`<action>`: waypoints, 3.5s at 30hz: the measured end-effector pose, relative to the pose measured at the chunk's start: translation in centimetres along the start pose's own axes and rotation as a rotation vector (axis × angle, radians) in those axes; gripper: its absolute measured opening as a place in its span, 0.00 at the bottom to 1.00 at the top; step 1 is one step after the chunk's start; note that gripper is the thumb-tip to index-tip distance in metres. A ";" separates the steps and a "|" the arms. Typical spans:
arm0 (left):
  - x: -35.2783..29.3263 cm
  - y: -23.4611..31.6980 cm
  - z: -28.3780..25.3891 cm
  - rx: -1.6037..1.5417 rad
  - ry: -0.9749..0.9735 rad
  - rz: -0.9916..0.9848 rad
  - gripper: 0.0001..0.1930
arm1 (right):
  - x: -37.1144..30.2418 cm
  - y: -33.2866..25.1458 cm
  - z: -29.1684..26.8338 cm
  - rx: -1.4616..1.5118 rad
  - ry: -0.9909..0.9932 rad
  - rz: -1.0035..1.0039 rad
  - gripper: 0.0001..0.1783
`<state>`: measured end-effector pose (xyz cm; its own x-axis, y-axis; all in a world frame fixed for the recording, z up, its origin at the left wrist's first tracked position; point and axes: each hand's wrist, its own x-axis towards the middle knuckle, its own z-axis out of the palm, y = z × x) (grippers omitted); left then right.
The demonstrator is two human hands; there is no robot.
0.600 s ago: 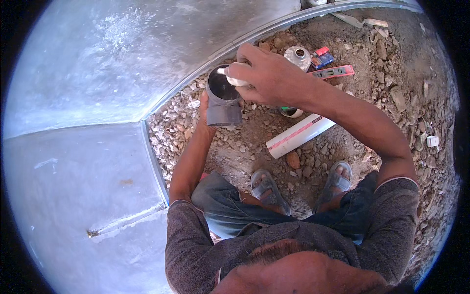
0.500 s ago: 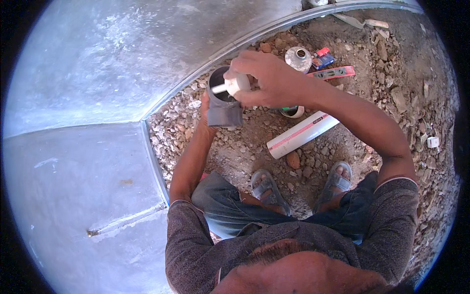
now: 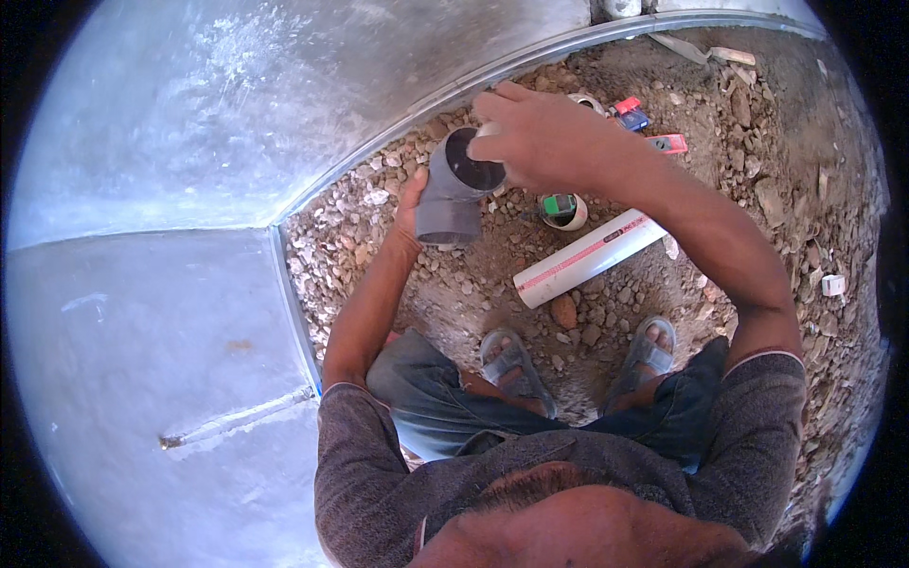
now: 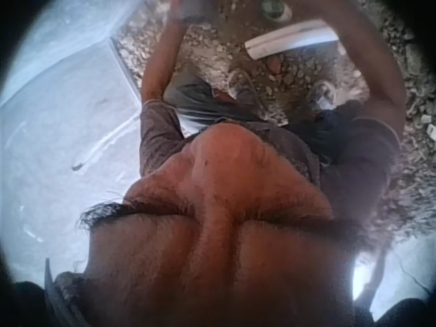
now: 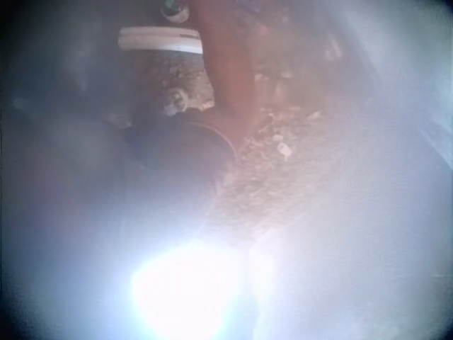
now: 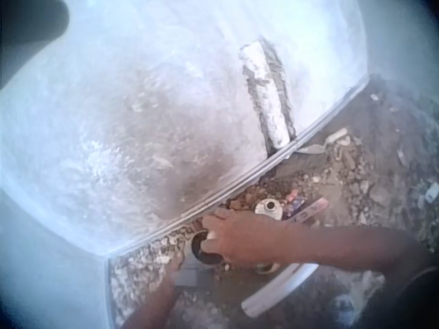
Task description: The person applies solvent cement to a PVC pipe and a connector, joins them together, and then positions the assembly into a trench in the dirt.
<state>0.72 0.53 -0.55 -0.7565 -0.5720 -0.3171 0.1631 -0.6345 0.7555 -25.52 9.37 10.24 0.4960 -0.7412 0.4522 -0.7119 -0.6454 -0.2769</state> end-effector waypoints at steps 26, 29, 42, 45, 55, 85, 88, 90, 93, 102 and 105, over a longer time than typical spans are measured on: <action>0.0 -1.1 0.6 0.164 0.277 0.014 0.35 | -8.8 17.5 6.5 -0.081 -0.089 0.651 0.22; 0.0 -1.3 0.4 0.135 0.260 0.005 0.35 | -8.3 17.0 6.5 -0.075 -0.096 0.620 0.22; 0.1 -1.8 0.3 0.148 0.295 -0.023 0.32 | -11.0 19.1 16.4 -0.292 -0.257 0.543 0.26; 0.3 -2.1 0.4 0.135 0.284 -0.022 0.32 | -10.8 18.0 16.2 -0.420 -0.219 0.601 0.31; 0.0 -0.9 0.9 0.019 0.299 0.008 0.32 | -7.5 6.0 14.6 0.046 -0.891 0.341 0.43; -6.3 8.6 1.1 0.126 0.296 0.372 0.38 | -4.4 7.7 -0.6 0.099 -0.138 0.298 0.43; -8.0 10.5 4.1 0.329 0.284 0.388 0.42 | -3.0 8.7 -1.9 0.002 -0.095 0.285 0.45; -9.2 11.4 7.7 0.406 0.278 0.351 0.47 | -2.7 9.0 -2.8 -0.054 -0.058 0.286 0.47; -11.4 11.0 8.7 0.505 0.457 0.301 0.47 | -1.4 7.2 -4.0 -0.071 -0.102 0.252 0.47; -13.8 9.8 7.0 0.692 0.511 0.256 0.47 | -0.8 3.8 -2.8 -0.035 -0.207 0.166 0.53; -13.7 9.7 5.9 0.730 0.514 0.246 0.47 | -0.7 3.4 -2.6 -0.064 -0.224 0.181 0.53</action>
<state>8.89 5.26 14.48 -0.3511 -0.9182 -0.1835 -0.2895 -0.0799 0.9538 -29.61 8.19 11.18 0.4500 -0.8703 0.2002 -0.8253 -0.4909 -0.2791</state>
